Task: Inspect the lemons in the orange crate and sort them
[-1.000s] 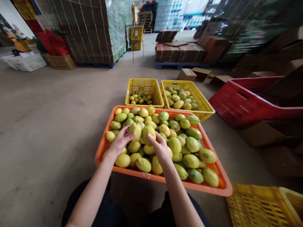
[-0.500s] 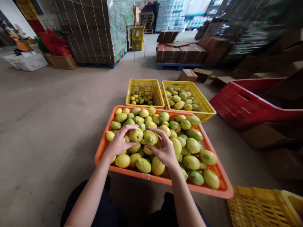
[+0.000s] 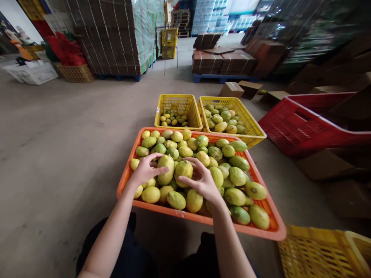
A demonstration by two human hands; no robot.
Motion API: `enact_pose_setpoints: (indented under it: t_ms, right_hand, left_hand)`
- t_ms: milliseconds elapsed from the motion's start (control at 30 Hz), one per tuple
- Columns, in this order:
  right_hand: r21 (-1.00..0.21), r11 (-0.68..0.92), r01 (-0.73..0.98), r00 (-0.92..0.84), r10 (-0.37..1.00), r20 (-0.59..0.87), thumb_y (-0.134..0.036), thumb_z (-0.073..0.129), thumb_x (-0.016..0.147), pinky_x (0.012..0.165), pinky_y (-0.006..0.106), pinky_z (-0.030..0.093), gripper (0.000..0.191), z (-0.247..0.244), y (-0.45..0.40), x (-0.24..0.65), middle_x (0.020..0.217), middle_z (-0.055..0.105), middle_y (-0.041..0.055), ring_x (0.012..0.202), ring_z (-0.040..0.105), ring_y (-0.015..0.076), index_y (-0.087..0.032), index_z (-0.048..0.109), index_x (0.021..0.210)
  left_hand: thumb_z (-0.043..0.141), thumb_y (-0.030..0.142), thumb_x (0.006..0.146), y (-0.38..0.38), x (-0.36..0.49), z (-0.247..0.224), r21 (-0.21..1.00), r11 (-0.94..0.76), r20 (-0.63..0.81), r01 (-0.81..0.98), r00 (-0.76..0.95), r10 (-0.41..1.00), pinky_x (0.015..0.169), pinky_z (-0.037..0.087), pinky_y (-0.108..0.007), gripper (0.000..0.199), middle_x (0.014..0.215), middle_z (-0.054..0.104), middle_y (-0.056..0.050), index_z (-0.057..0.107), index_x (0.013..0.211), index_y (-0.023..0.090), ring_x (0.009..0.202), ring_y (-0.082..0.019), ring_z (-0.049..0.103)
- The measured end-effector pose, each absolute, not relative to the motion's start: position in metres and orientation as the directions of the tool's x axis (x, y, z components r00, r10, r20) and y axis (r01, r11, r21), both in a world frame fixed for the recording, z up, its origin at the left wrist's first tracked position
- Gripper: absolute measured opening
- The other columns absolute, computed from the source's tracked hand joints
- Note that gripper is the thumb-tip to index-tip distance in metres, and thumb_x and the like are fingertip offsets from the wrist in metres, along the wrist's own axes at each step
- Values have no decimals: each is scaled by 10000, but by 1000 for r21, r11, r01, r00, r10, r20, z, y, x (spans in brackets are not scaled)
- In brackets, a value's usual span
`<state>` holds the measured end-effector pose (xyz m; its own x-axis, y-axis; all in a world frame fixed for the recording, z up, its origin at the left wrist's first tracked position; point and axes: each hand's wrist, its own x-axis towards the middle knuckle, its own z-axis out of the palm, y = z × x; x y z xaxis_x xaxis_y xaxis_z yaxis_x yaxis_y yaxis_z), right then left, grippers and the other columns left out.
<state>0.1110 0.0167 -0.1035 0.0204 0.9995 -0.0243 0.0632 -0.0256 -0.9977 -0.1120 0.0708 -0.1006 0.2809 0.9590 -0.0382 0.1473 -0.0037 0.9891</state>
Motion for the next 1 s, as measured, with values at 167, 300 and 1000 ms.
enact_pose_setpoints:
  t_ms: [167,300,1000]
  right_hand:
    - [-934,-295,-200,48,949,-311,-680,854,682,442,300,513,574,-102,20,100,669,710,-7,505,642,189,-254,617,986]
    - [-871,-408,-274,-46,910,-412,-760,792,726,365,281,466,579,-102,24,96,591,693,28,408,584,170,-242,607,907]
    - [-967,255,14,422,875,236,-438,972,616,1080,509,573,633,-121,30,100,1252,744,75,1272,683,319,-303,598,1108]
  left_hand:
    - [761,762,790,67,-98,-107,924,383,-371,14,284,884,547,560,-258,611,847,750,-64,747,970,179,672,-179,688]
    - [695,752,876,66,-88,-110,828,559,-529,-38,273,803,488,544,-242,560,658,694,-23,722,912,194,476,-118,572]
    - [1012,432,647,70,-103,-115,951,-307,307,-24,153,939,1085,588,-427,647,1299,735,-95,726,1197,244,1229,-288,711]
